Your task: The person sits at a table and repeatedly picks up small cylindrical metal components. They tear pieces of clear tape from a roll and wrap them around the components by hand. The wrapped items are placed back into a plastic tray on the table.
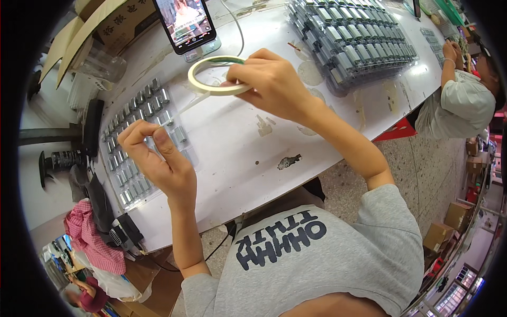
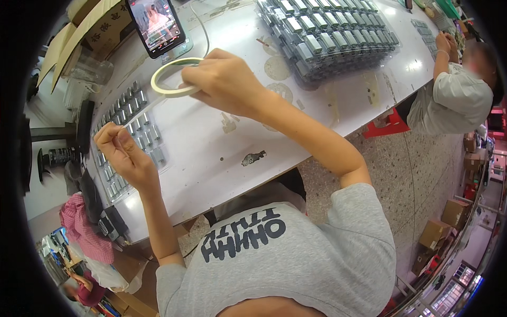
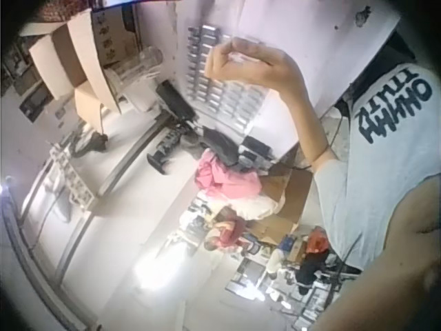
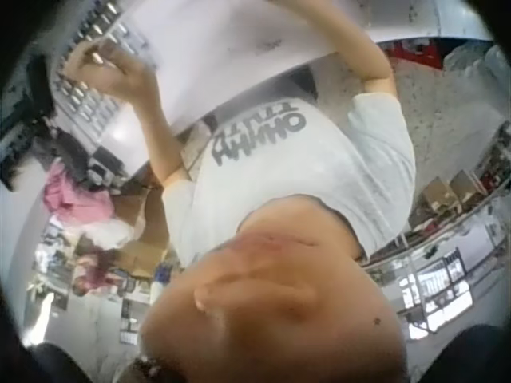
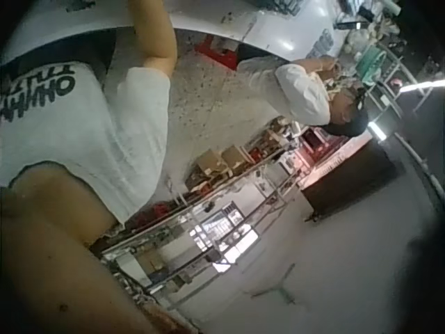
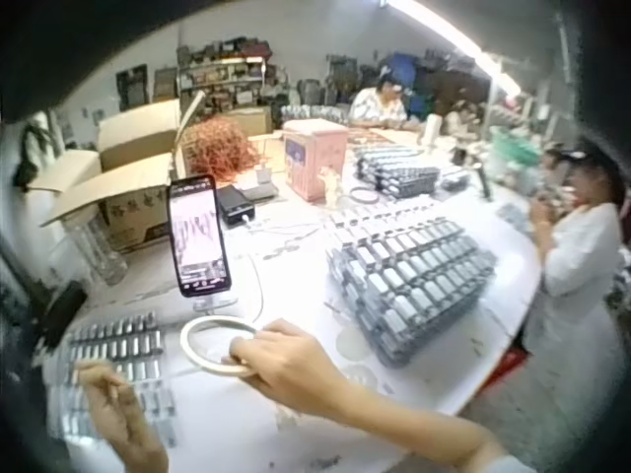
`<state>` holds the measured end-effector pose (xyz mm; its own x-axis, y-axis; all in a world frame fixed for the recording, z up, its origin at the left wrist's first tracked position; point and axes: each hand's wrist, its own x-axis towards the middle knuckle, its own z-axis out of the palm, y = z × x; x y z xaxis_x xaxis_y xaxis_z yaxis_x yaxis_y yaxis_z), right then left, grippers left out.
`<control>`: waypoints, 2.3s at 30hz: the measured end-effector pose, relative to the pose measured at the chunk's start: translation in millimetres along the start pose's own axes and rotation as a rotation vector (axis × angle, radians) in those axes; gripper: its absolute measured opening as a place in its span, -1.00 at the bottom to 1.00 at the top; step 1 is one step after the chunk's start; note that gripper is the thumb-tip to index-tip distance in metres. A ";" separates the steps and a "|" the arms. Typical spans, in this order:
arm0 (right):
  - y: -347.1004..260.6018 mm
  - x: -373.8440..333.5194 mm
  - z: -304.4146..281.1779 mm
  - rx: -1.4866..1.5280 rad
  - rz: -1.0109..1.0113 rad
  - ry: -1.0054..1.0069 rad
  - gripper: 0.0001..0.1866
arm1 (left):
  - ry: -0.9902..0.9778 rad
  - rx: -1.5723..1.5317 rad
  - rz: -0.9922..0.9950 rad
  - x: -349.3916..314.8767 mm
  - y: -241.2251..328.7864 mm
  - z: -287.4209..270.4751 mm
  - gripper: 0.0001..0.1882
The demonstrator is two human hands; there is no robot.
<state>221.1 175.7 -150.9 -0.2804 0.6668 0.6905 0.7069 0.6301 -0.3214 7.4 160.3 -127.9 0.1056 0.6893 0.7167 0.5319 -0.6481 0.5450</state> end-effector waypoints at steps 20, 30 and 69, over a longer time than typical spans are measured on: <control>-80.8 -34.3 -71.7 0.505 0.408 0.445 -0.89 | 0.099 -0.603 -0.315 -26.9 51.8 -47.5 -0.85; -49.6 -49.2 -76.2 0.368 0.604 0.501 -0.82 | 0.275 -0.661 -0.443 -30.3 46.4 -65.0 -0.89; -73.1 -124.3 -95.5 -0.329 0.564 -0.095 -0.78 | 0.109 -0.214 -0.395 -32.4 12.7 -74.8 -0.89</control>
<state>266.3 8.7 -151.3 0.1453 0.9009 0.4091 0.9197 0.0295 -0.3915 -52.1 105.6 -111.7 -0.1651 0.8665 0.4711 0.3268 -0.4026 0.8550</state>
